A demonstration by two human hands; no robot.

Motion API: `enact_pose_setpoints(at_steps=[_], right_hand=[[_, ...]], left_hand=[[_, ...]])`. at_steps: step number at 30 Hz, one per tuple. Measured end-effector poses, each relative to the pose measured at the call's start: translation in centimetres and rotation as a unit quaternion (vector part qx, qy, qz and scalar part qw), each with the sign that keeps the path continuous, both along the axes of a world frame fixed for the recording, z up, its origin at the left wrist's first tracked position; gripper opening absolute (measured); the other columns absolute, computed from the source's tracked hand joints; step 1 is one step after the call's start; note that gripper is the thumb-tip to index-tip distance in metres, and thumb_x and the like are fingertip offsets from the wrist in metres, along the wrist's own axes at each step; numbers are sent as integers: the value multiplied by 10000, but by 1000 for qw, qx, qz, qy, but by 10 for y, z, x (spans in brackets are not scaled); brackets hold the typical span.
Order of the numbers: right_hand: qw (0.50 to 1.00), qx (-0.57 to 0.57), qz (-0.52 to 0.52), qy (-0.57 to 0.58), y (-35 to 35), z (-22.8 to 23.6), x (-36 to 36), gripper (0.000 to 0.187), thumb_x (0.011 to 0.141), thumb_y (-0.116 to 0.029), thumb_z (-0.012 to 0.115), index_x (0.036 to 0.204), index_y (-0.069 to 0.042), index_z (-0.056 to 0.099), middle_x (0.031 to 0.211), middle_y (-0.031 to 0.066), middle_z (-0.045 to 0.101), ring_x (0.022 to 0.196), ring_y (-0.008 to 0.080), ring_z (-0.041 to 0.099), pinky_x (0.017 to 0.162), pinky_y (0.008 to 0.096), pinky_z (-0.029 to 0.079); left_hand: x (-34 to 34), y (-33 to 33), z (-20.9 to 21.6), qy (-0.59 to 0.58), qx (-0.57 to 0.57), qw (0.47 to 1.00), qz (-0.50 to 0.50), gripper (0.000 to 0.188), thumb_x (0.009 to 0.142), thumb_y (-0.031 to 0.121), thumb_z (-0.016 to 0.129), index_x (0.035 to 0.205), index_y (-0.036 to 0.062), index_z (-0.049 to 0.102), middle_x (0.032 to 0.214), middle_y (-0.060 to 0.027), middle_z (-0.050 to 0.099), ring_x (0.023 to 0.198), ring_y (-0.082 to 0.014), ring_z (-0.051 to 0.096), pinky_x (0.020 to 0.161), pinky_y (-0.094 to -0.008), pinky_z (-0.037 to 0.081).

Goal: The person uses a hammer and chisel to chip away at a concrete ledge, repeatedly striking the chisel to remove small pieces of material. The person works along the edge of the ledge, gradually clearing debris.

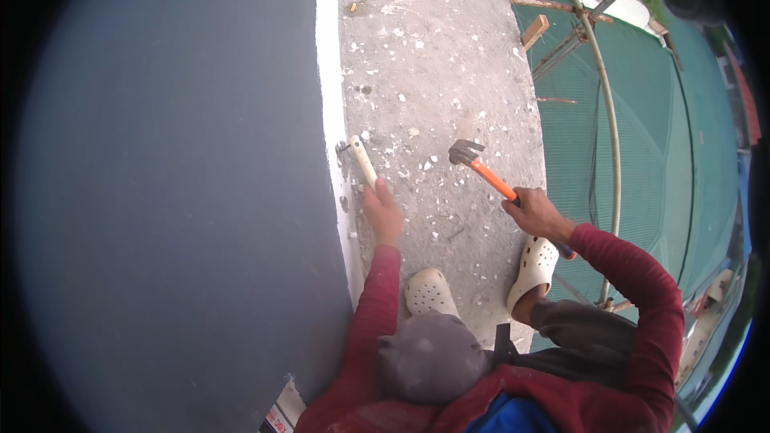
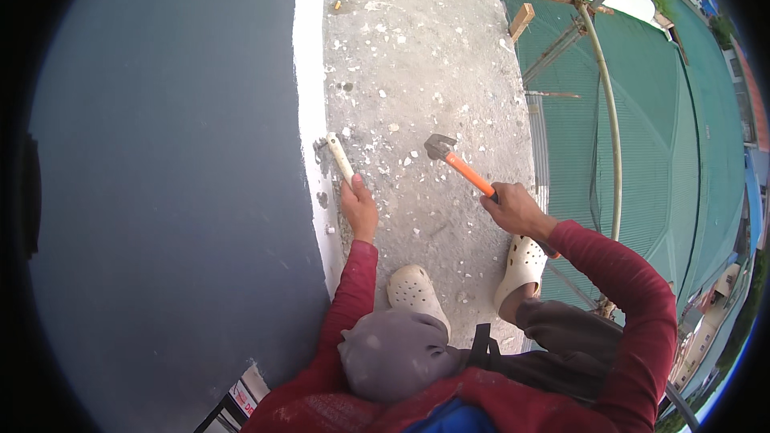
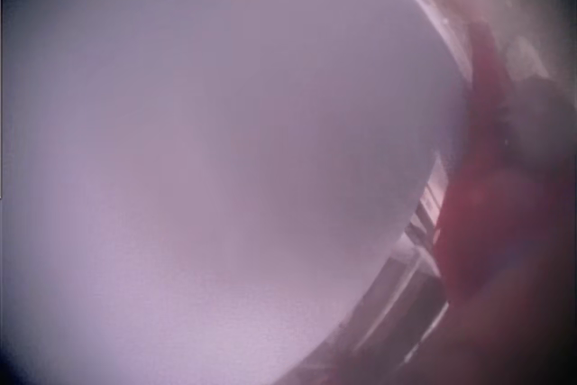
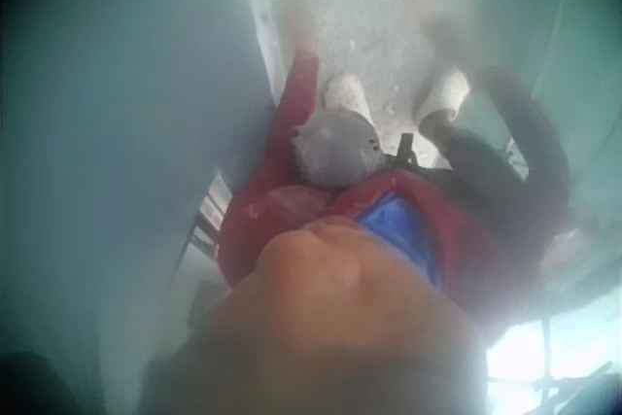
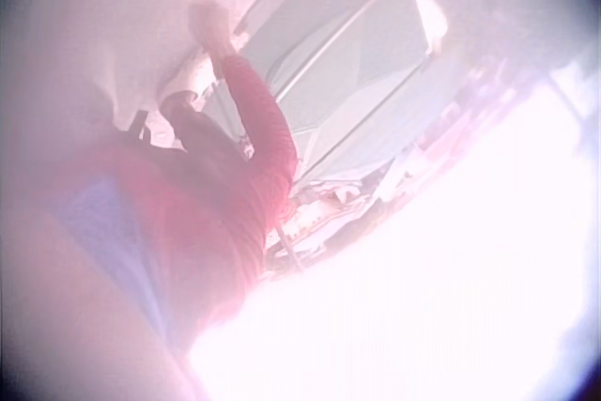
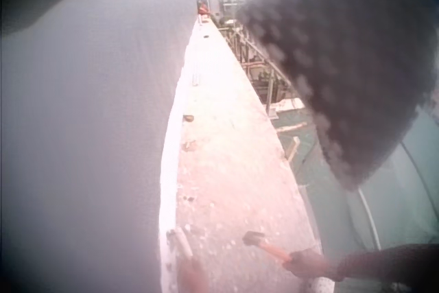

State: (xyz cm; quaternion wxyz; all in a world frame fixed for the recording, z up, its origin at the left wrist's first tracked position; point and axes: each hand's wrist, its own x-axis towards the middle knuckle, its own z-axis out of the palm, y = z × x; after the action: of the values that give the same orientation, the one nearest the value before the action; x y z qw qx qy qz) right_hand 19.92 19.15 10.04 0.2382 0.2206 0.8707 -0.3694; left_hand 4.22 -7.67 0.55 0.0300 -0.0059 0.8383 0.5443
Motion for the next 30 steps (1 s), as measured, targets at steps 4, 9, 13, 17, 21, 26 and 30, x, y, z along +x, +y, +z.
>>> enact_pose_setpoints(at_steps=[4,9,13,17,21,26,30], right_hand=[[995,38,-78,58,-53,-55,-12,279,944,-253,599,953,26,611,685,205,639,635,412,639,611,476,497],[962,118,-137,205,-101,-96,-20,295,870,-217,665,1076,-12,613,929,179,632,858,356,623,739,443,487],[939,174,-63,291,-104,-106,-41,401,866,-243,678,1192,-42,560,1089,162,564,1021,354,528,898,455,423],[948,152,-62,271,-110,-115,-60,463,868,-282,681,1244,-55,533,1116,158,547,1047,350,516,927,467,400],[939,205,-103,255,-123,-122,-56,444,875,-300,668,1227,-60,542,1108,156,551,1052,349,516,914,468,408],[956,205,-145,152,-120,-120,-35,389,899,-283,662,1185,-40,556,1094,159,581,1027,359,543,905,459,434],[955,158,-152,198,-118,-113,-29,370,944,-316,625,1161,-24,557,927,180,644,848,354,638,753,461,488]], left_hand=[[12,15,7,-250,176,952,-29,438,1056,414,457,1006,-13,539,687,-48,517,572,-140,537,537,-321,424],[14,23,58,-140,153,972,-114,423,1053,390,475,1107,-26,525,679,-32,528,580,-167,536,546,-355,419],[15,5,54,-82,24,993,-76,427,1056,393,454,1144,-17,536,748,-120,604,669,-266,616,604,-402,449],[20,-25,19,-67,-100,988,-98,386,1044,352,465,1168,-3,551,860,-222,667,801,-431,647,680,-492,461],[50,-46,16,-74,-224,969,-72,360,1053,338,423,1078,11,571,780,-254,635,748,-489,607,653,-540,438],[89,-58,33,-117,-227,960,-112,354,1048,323,438,1027,-8,565,813,-279,638,800,-494,621,656,-545,437],[51,-47,15,-37,-211,971,-108,349,1039,313,468,1020,-28,541,830,-273,637,782,-483,618,660,-534,450]])
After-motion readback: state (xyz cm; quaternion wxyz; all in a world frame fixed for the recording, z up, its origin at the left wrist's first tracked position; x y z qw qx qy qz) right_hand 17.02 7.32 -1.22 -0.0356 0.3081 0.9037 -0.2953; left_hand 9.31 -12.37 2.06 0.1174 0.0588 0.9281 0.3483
